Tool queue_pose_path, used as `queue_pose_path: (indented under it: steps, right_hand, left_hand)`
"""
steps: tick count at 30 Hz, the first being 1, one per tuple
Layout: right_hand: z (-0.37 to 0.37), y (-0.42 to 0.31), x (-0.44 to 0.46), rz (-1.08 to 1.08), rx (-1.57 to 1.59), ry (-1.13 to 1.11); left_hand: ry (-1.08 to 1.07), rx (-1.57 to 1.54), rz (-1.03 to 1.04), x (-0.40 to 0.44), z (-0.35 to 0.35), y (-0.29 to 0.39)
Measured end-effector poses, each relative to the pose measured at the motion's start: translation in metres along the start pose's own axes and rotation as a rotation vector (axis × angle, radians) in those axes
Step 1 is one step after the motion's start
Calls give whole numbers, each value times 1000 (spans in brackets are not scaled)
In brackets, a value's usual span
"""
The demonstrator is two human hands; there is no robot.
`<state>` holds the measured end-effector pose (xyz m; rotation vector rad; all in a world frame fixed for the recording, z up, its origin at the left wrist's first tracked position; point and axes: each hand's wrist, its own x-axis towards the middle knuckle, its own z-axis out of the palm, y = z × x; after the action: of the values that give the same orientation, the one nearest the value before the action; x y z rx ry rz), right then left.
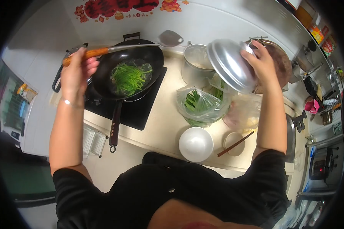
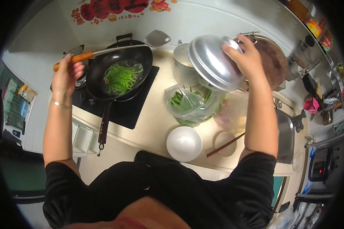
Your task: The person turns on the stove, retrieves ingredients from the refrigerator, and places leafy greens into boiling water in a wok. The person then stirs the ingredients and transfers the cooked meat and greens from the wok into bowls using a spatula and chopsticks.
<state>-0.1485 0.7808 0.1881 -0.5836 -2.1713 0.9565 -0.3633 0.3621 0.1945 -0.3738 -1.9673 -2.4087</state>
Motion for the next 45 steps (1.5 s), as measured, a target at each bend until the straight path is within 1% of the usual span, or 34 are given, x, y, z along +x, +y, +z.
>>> queue_pose_path:
  steps: [3, 4, 6, 7, 9, 11, 14, 16, 19, 24, 26, 28, 29, 30, 32, 34, 36, 38, 40, 42, 43, 44, 45]
  right_hand:
    - [48, 3, 40, 12, -281, -74]
    - [64, 9, 51, 2, -273, -91]
    - [93, 21, 72, 35, -509, -144]
    - [105, 24, 78, 25, -591, -167]
    - [128, 46, 94, 36, -614, -178]
    - [143, 55, 103, 123, -627, -196]
    - [157, 59, 104, 165, -655, -220]
    - [160, 52, 101, 171, -668, -224]
    - [167, 55, 105, 163, -708, -219]
    - [175, 73, 103, 138, -749, -241]
    - [175, 79, 100, 128, -723, -251]
    - [172, 82, 96, 142, -703, -247]
    - [170, 84, 92, 152, -685, -244]
    - [166, 84, 89, 160, -690, -243]
    - [153, 78, 80, 92, -619, -194]
    - [134, 61, 66, 75, -582, -162]
    - [109, 30, 40, 64, -544, -121]
    - [87, -7, -7, 42, -277, -29]
    - [73, -12, -60, -190, -265, 120]
    - [70, -26, -136, -208, -43, 159]
    - [72, -30, -175, -139, 19, 170]
    - [77, -34, -213, -71, 84, 183]
    - [84, -40, -248, 57, 158, 232]
  left_hand:
    - [47, 62, 101, -21, -32, 11]
    - [66, 69, 102, -29, -39, 10]
    - [102, 145, 184, -44, -51, 5]
    - [101, 150, 185, -50, -58, 0]
    - [117, 250, 247, -64, -65, -11]
    - [92, 320, 300, -76, -71, -22]
    - [53, 395, 351, -93, -79, -40]
    - [37, 429, 331, -105, -80, -45]
    - [24, 448, 372, -118, -81, -55]
    - [65, 614, 497, -132, -88, -70]
    - [90, 612, 484, -134, -87, -72]
    - [117, 486, 424, -133, -88, -72]
    - [110, 486, 421, -131, -89, -73]
    - [109, 449, 374, -128, -91, -77]
    - [100, 404, 318, -120, -98, -89]
    - [40, 561, 422, -109, -108, -103]
    - [27, 567, 407, -104, -116, -104]
    - [19, 711, 649, -99, -127, -96]
    - [-29, 690, 684, -93, -150, -91]
    - [-38, 569, 687, -91, -176, -86]
    - [-57, 516, 586, -92, -189, -82]
    - [-78, 509, 580, -90, -200, -79]
    - [-131, 477, 535, -87, -211, -77]
